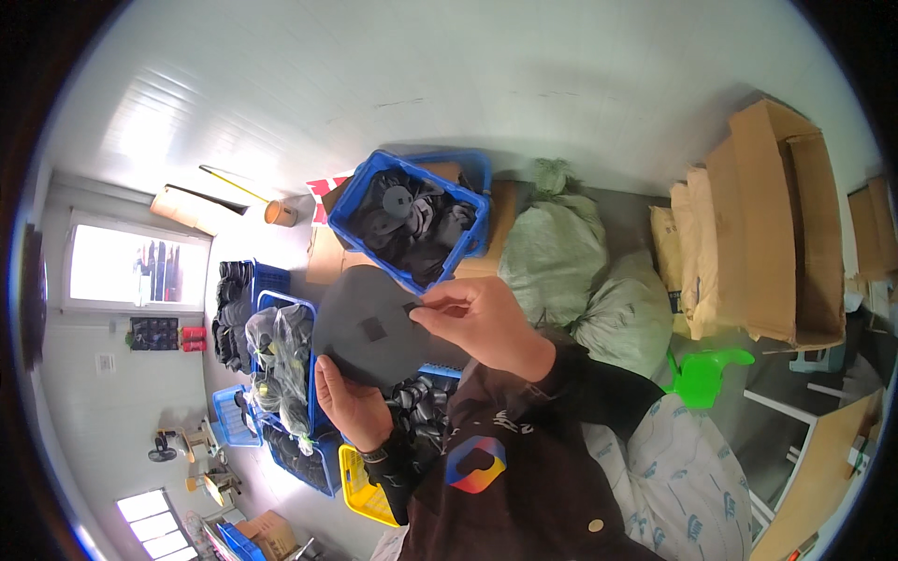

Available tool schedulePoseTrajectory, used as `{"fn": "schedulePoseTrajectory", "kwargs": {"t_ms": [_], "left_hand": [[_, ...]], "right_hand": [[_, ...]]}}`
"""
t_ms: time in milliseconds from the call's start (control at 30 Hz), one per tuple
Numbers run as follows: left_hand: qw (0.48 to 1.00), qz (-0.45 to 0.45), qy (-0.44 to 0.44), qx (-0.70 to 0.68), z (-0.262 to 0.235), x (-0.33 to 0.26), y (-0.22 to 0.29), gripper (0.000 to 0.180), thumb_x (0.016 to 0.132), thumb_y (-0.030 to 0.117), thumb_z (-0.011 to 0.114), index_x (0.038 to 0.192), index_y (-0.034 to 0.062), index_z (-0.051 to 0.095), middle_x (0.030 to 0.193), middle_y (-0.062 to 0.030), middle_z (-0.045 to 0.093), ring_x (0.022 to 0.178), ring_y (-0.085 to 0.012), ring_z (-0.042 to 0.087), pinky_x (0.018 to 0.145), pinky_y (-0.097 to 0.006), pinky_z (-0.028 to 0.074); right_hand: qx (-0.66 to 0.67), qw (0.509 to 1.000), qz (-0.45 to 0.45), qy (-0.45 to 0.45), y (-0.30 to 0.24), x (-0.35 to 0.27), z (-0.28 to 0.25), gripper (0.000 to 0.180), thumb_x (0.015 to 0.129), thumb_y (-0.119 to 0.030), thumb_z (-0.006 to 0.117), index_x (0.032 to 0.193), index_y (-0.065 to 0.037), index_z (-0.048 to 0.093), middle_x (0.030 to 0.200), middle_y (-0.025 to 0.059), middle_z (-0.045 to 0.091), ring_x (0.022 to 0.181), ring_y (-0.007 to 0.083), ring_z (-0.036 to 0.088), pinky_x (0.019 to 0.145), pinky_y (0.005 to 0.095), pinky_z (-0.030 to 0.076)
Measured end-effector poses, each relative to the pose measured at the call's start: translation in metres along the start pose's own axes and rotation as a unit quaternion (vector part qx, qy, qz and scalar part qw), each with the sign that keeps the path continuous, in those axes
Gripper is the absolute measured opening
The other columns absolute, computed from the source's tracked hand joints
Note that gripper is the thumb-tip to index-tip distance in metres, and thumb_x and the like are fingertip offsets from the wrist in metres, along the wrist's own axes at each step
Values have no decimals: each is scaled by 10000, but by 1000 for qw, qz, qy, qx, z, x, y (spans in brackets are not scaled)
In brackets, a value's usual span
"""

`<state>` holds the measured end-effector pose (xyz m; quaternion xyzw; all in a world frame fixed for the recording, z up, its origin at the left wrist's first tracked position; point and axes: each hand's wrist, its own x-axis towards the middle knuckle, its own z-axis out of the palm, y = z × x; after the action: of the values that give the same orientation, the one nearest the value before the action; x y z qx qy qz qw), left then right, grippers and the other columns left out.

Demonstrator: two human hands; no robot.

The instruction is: Sort and arrange gray shoe components from a basket onto a designated template on a work table, then assist with installing a water jug.

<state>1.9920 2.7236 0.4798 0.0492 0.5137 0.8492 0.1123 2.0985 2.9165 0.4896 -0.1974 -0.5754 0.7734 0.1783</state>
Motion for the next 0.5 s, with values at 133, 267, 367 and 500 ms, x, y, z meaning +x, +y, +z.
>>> {"fn": "schedulePoseTrajectory", "kwargs": {"t_ms": [133, 267, 367, 500], "left_hand": [[998, 46, -6, 51, -8, -1, 9, 151, 1056, 127, 592, 1045, 18, 696, 977, -52, 721, 895, -116, 672, 789, -248, 528], [993, 56, -12, 100, 8, -12, 21, 173, 986, 9, 664, 1143, -47, 709, 1051, -89, 754, 922, -123, 690, 857, -237, 521], [991, 51, -25, 117, 16, -19, 38, 174, 967, -2, 688, 1130, -56, 718, 1040, -86, 761, 916, -110, 687, 861, -227, 514], [983, 45, -5, 181, 17, -23, 43, 169, 934, -24, 725, 1099, -62, 730, 990, -66, 764, 877, -86, 675, 822, -212, 512]], "right_hand": [[-21, 1000, 9, -16, -10, -3, -5, 182, 924, -67, 756, 1033, 76, 724, 890, 61, 725, 809, 93, 681, 715, 229, 534], [25, 1000, -13, 5, 9, -7, -16, 129, 917, -20, 746, 999, 74, 712, 866, 61, 712, 785, 101, 686, 698, 224, 520], [24, 999, -30, 9, 13, -8, -19, 103, 907, 23, 736, 988, 75, 701, 873, 69, 704, 778, 115, 686, 693, 228, 517], [16, 997, -62, 31, 18, -7, -20, 126, 900, 55, 730, 1018, 76, 691, 881, 69, 693, 799, 141, 691, 709, 264, 542]]}}
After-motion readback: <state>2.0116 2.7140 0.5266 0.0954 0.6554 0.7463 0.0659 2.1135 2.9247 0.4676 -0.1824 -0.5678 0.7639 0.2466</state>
